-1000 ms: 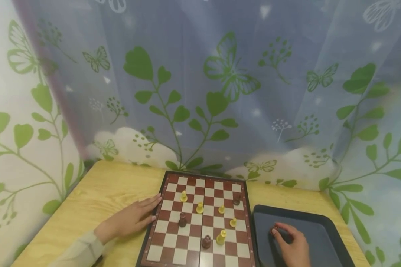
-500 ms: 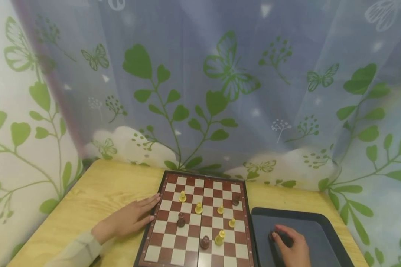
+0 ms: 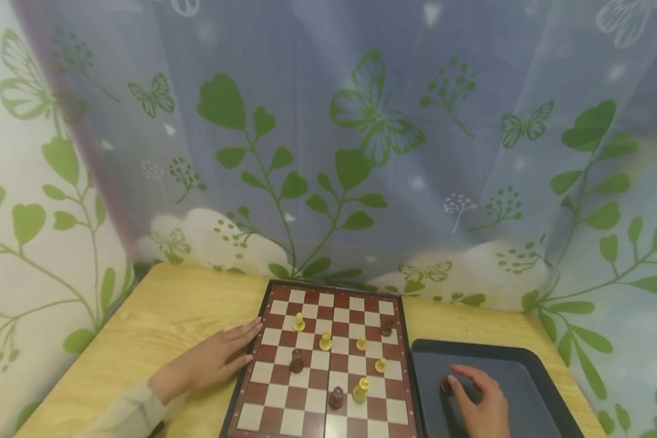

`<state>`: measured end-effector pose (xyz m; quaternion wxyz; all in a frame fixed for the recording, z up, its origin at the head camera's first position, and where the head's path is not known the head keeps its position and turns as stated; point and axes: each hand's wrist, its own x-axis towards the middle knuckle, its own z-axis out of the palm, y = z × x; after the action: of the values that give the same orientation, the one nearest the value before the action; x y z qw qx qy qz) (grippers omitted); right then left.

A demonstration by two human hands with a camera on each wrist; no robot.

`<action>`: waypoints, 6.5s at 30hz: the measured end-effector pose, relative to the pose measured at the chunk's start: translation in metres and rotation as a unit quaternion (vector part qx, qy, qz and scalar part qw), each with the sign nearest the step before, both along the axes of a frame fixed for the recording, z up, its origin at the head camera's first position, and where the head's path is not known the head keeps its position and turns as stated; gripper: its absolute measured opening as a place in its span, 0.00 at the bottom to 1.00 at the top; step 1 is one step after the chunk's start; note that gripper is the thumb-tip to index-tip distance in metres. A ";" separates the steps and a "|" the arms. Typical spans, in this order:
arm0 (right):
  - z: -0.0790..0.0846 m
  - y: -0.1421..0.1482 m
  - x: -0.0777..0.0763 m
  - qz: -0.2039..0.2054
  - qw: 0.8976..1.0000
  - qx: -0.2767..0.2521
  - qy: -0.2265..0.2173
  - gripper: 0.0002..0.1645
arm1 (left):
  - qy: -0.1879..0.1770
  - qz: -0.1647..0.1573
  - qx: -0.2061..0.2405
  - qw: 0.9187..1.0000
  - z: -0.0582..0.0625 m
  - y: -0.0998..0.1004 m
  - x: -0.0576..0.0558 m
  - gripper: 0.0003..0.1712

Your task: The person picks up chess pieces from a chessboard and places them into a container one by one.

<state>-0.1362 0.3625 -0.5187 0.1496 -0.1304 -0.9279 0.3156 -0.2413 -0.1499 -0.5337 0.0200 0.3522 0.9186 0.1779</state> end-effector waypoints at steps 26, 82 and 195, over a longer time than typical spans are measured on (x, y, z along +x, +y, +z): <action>0.040 -0.073 -0.015 0.162 0.986 -0.046 0.007 0.14 | 0.007 -0.006 0.008 1.000 0.003 0.003 0.002 0.36; 0.055 -0.056 -0.043 0.234 0.970 0.051 0.041 0.09 | 0.005 -0.009 -0.016 1.000 0.004 -0.002 0.001 0.37; -0.004 0.038 0.002 -0.004 0.999 0.013 -0.051 0.22 | -0.006 -0.010 -0.005 1.000 0.001 -0.001 0.004 0.36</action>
<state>-0.1347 0.4006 -0.5229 0.1046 -0.1480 -0.9380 0.2954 -0.2373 -0.1510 -0.5327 0.0292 0.3605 0.9157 0.1750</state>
